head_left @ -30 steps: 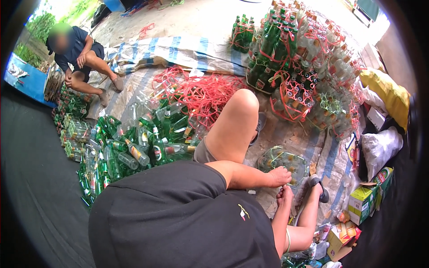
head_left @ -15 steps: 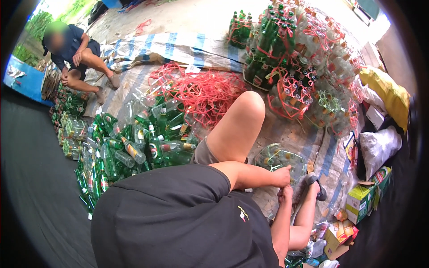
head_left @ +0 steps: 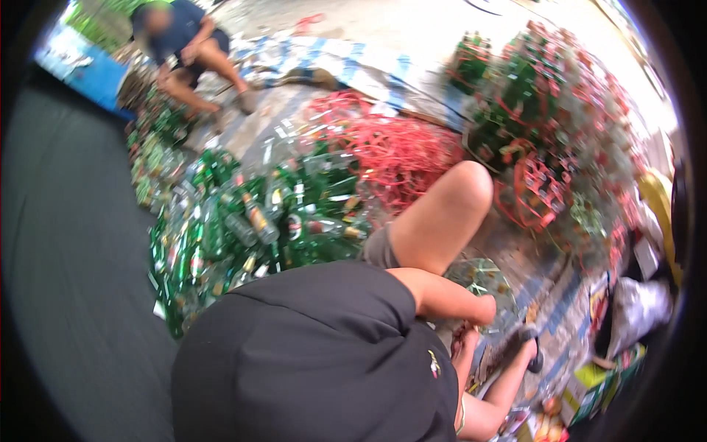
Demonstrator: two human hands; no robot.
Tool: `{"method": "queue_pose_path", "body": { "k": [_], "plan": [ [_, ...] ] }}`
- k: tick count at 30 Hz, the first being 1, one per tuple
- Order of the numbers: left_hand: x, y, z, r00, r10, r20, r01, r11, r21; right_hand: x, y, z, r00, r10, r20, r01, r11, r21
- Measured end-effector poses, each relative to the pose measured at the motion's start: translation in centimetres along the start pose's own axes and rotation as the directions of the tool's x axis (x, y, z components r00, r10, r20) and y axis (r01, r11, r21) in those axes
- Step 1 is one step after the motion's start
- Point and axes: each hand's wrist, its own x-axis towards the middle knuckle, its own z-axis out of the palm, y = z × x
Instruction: The person organizes glass bottles into baskets using plastic ties.
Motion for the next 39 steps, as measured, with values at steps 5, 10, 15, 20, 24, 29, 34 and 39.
{"method": "queue_pose_path", "body": {
  "k": [5,10,15,20,24,29,34,39],
  "plan": [
    [-1.8,-0.1,1.9,0.995,-0.093,-0.034,0.093,0.996,-0.004,-1.4,-3.9,-1.8,0.987,-0.043,-0.154,0.034,0.998,-0.062],
    [-2.5,-0.7,0.2,0.999,-0.044,0.011,0.044,0.999,0.014,-3.9,-10.1,-5.6,0.892,-0.348,-0.288,0.247,0.910,-0.334],
    [-3.1,-0.2,-4.0,0.968,-0.069,0.239,0.066,0.998,0.019,-5.4,-9.3,-4.1,0.855,-0.452,-0.253,0.243,0.781,-0.575],
    [0.4,0.7,-2.0,0.947,-0.040,0.319,0.024,0.998,0.053,-2.7,-2.5,0.7,0.898,-0.423,-0.123,0.179,0.605,-0.776],
    [2.0,-0.5,-0.1,0.913,-0.046,0.406,-0.009,0.991,0.134,1.6,0.6,4.4,0.918,-0.391,-0.069,0.131,0.462,-0.877],
    [2.3,-0.1,-2.0,0.920,-0.046,0.389,-0.025,0.984,0.177,5.2,3.3,4.3,0.903,-0.416,-0.106,0.092,0.428,-0.899],
    [0.9,0.0,-5.6,0.876,0.131,0.463,-0.240,0.953,0.184,6.5,3.9,3.2,0.927,-0.372,-0.037,0.156,0.473,-0.867],
    [1.7,-1.6,-4.4,0.832,0.334,0.443,-0.484,0.827,0.284,6.5,4.5,-0.2,0.976,-0.151,-0.158,-0.048,0.558,-0.828]
  ]
}}
